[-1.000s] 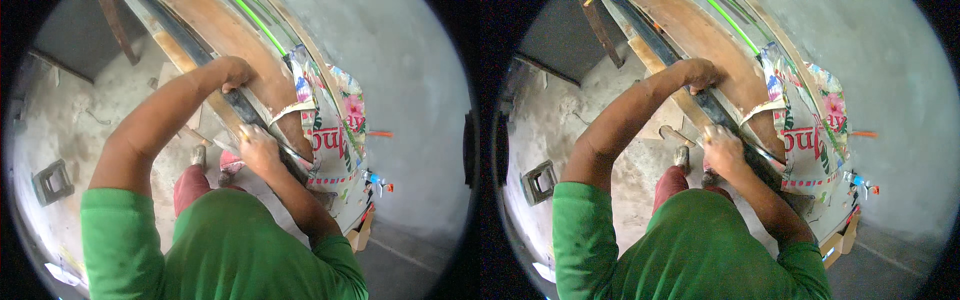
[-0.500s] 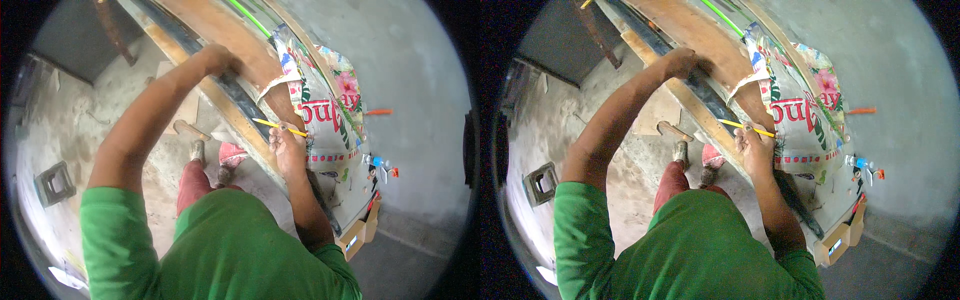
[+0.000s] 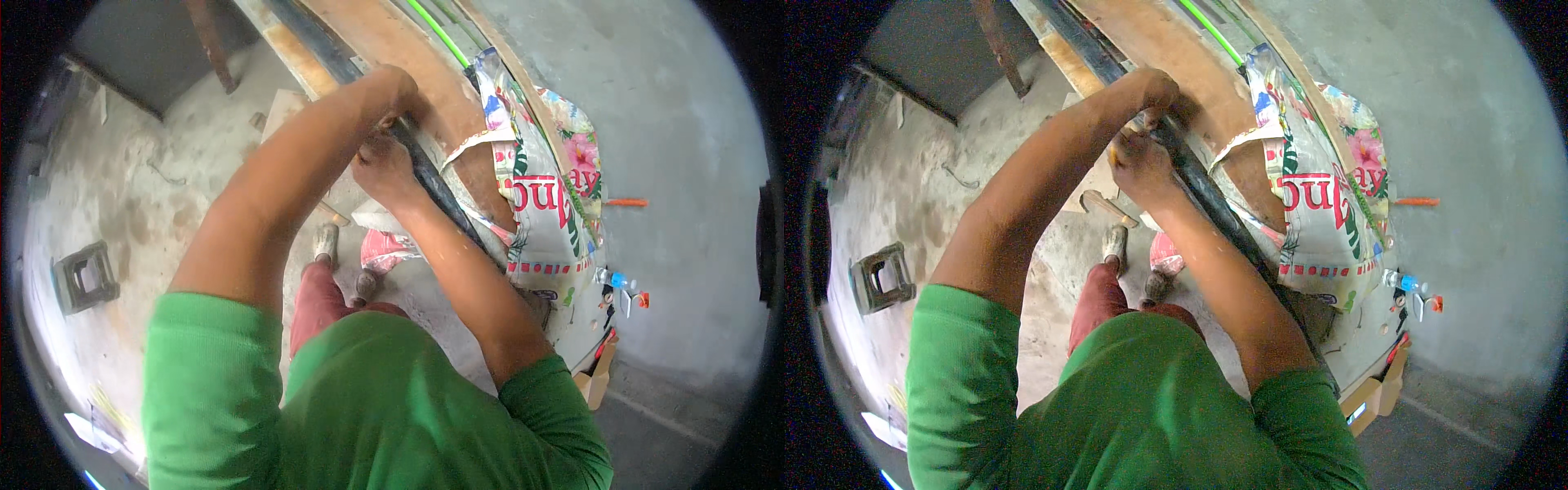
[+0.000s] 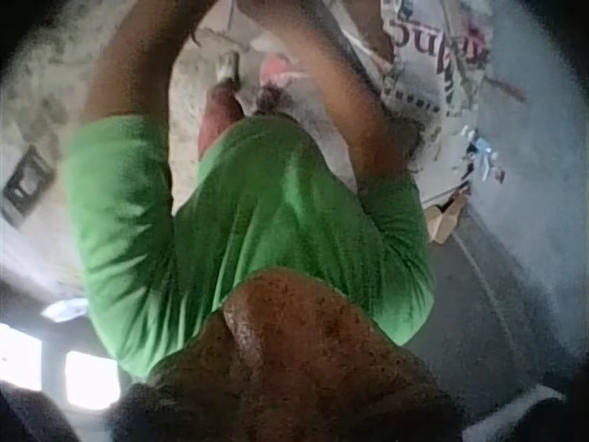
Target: The person marks a wooden board with a pencil and cuts it using a hand saw.
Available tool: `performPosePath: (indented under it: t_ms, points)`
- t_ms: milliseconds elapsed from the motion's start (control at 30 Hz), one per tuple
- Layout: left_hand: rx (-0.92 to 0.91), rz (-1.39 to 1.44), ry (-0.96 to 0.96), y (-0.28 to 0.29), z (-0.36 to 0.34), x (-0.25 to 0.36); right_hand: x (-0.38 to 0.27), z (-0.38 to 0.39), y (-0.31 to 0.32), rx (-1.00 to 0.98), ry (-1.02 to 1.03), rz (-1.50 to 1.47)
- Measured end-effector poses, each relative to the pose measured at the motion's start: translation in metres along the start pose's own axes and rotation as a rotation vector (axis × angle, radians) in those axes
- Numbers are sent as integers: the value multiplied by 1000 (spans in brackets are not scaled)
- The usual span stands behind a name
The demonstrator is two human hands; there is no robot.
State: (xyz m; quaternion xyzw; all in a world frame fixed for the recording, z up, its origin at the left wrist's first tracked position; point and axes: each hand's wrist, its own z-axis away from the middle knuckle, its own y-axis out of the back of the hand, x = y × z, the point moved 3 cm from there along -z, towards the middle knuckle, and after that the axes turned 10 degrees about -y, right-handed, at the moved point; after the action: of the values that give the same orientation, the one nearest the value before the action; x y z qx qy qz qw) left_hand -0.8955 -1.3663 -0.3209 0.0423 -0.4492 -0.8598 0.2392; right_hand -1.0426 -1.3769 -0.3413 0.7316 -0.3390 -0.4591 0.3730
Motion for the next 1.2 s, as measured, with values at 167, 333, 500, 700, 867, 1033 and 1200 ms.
performPosePath:
  t_ms: [167,333,500,700,867,1033,1200]
  points:
    - [397,507,23,-24,-13,-14,-2,-46,-24,101,-86,-439]
    - [193,-52,-87,-40,-15,-36,-15,-8,-1,-328,-227,72]
    - [145,-70,-1,-1,-1,3,6,95,89,-201,-320,93]
    - [222,-89,17,-17,4,-8,30,223,158,-238,-493,183]
    - [258,-177,70,-15,-1,-2,48,303,197,-212,-616,170]
    - [96,-287,50,-13,1,3,60,336,227,-226,-730,164]
    - [317,-247,51,-44,5,-20,65,330,245,2,-619,-36]
